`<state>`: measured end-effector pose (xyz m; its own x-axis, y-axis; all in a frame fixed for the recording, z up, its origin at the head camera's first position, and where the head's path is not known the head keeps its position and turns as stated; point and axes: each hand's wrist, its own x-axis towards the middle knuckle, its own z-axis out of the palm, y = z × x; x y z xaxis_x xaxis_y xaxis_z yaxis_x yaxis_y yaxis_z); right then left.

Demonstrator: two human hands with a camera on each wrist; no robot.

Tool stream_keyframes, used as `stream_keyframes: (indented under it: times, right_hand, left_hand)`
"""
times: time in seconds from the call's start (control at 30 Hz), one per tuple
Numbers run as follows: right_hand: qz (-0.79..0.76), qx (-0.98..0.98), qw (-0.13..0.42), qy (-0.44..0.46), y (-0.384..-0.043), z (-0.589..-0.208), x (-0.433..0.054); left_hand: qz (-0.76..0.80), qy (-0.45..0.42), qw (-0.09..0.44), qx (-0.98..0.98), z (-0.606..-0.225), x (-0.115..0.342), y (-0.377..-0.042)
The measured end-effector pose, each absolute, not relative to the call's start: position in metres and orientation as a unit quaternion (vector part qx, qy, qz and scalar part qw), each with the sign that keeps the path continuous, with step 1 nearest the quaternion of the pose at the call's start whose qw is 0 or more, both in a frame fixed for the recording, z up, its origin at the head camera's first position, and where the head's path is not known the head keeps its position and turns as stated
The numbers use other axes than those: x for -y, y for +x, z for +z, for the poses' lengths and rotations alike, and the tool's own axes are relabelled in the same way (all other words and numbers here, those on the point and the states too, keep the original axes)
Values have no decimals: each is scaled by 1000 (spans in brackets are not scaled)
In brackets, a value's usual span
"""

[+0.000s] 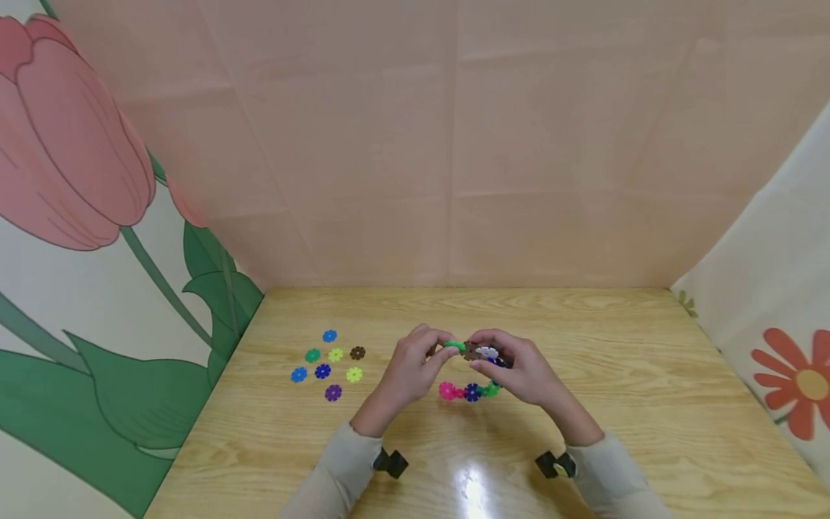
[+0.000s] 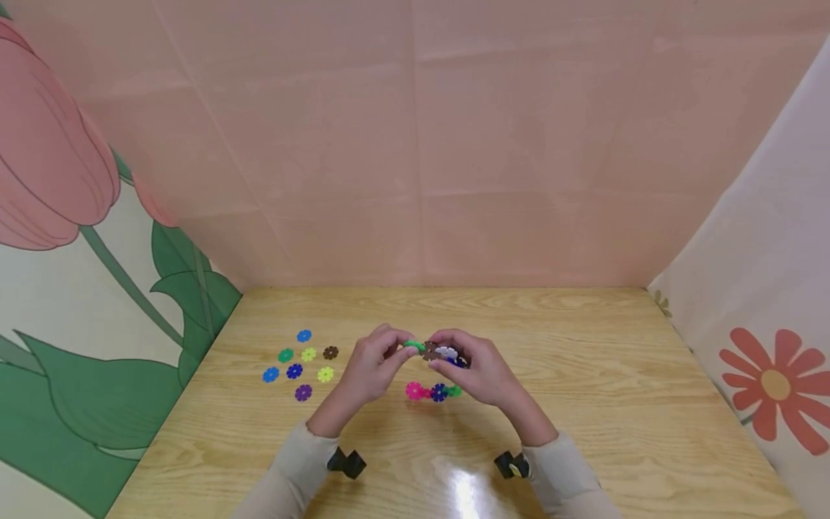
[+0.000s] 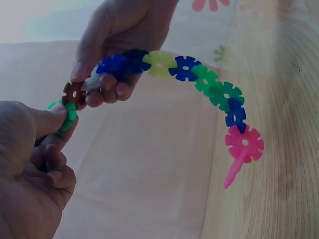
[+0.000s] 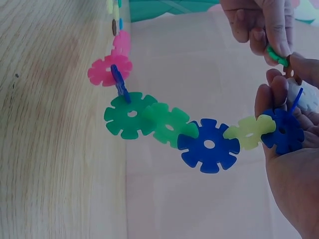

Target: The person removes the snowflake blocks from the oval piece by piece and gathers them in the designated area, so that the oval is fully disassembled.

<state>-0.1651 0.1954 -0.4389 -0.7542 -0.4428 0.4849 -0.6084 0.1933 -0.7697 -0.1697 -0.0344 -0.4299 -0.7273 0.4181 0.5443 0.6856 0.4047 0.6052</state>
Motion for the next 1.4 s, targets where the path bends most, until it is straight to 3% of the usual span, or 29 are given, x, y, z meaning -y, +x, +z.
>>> stream_keyframes:
  times: [0.33, 1.4]
  right_hand:
    - [538, 770, 76, 336, -166, -439, -195]
    - [547, 768, 67, 326, -166, -441, -199]
  left_hand:
    - [-427, -333, 134, 830, -426, 34, -170]
    - [-481, -383, 179, 768, -435, 36, -177]
